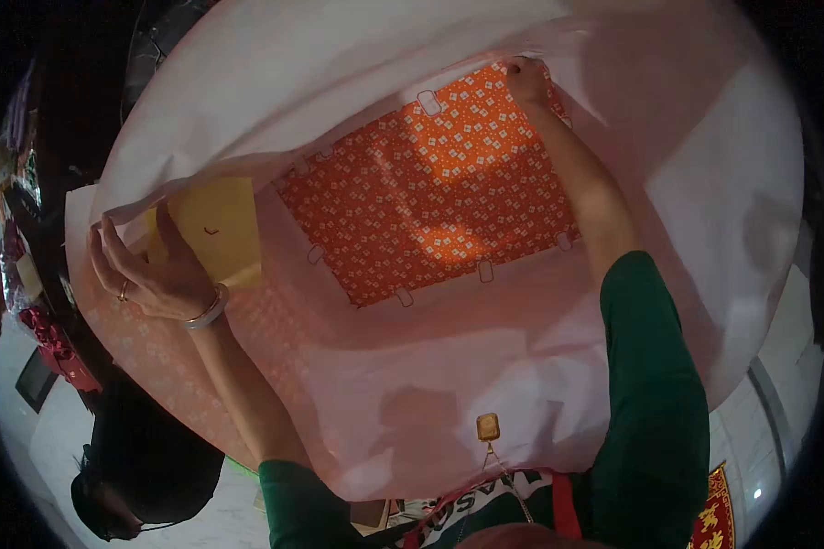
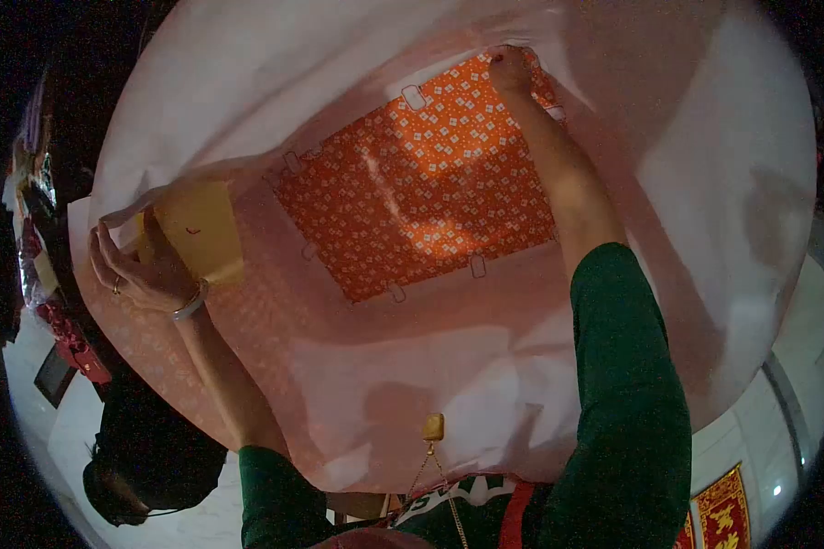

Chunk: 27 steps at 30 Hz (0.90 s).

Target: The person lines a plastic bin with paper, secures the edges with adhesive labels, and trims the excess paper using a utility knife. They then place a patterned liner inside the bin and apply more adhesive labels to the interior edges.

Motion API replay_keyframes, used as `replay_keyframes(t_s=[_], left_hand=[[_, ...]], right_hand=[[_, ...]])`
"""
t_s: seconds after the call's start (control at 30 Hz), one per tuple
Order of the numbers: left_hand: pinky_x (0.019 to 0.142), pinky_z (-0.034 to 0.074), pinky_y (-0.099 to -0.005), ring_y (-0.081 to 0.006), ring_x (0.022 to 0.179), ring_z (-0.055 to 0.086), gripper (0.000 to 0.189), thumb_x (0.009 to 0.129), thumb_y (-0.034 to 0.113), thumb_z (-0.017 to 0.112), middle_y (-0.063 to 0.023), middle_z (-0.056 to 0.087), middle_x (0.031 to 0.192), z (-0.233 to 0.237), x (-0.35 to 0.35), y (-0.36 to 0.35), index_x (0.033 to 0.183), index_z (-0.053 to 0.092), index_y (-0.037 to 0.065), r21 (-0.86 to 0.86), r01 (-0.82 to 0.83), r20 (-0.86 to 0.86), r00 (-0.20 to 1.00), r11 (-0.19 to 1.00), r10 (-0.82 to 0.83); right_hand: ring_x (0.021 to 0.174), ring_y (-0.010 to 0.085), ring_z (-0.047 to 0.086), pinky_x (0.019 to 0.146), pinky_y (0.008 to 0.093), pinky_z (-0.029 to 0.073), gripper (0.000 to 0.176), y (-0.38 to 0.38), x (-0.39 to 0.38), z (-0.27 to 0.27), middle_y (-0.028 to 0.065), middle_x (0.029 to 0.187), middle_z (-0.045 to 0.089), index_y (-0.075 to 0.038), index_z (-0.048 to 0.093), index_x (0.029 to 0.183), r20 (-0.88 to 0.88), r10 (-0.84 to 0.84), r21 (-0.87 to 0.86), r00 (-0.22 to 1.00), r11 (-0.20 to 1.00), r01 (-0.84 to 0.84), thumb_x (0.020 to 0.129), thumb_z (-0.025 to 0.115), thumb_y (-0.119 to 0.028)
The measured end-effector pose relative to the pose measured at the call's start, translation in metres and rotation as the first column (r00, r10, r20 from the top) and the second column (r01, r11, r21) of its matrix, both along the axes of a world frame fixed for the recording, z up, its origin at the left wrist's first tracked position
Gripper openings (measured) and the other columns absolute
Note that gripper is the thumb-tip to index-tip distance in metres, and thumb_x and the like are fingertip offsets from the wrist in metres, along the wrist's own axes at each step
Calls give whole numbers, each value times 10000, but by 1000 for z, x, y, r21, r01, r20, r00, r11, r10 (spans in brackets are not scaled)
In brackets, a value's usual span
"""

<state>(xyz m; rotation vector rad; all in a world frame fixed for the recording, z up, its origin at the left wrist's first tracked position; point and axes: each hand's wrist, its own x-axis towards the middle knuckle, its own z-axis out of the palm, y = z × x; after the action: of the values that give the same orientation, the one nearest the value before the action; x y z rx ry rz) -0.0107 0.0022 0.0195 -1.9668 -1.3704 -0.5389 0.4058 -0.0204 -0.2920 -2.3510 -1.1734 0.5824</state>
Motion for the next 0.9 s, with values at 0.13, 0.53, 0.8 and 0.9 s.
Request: replay_keyframes(t_s=[0.13, 0.53, 0.8, 0.9], left_hand=[[782, 514, -325, -248, 1003, 510, 524, 658, 231, 746, -117, 442, 1129, 4, 1, 0, 1087, 520, 33, -13, 28, -8, 1000, 1000, -28], [787, 505, -331, -262, 1000, 510, 527, 670, 233, 739, -123, 438, 1126, 1, 1, -4, 1098, 501, 38, 43, 34, -71, 997, 998, -31], [732, 493, -323, -243, 963, 524, 487, 690, 211, 728, -115, 470, 1085, -3, 1, -14, 1099, 514, 55, -9, 9, 11, 1000, 1000, -9], [684, 488, -312, -238, 936, 533, 444, 703, 168, 714, -118, 489, 1050, 5, 6, -35, 1091, 531, 57, -73, 29, 45, 999, 997, -26]], right_hand=[[786, 305, 589, 715, 363, 470, 217, 11, 37, -16, 150, 856, 615, -94, 613, 938, 277, 255, -45, 926, 966, -253, 801, 466, -174], [836, 333, 570, 673, 399, 472, 277, 14, 51, -41, 199, 839, 590, -25, 569, 869, 138, 207, -306, 968, 939, -158, 815, 422, -254], [813, 357, 566, 704, 436, 450, 309, 19, 11, -20, 203, 810, 588, -27, 583, 817, 92, 413, -49, 906, 911, -410, 823, 409, -282], [827, 345, 573, 709, 425, 461, 296, 1, -15, 4, 200, 861, 594, -37, 606, 866, 29, 417, -404, 909, 837, -370, 823, 409, -254]])
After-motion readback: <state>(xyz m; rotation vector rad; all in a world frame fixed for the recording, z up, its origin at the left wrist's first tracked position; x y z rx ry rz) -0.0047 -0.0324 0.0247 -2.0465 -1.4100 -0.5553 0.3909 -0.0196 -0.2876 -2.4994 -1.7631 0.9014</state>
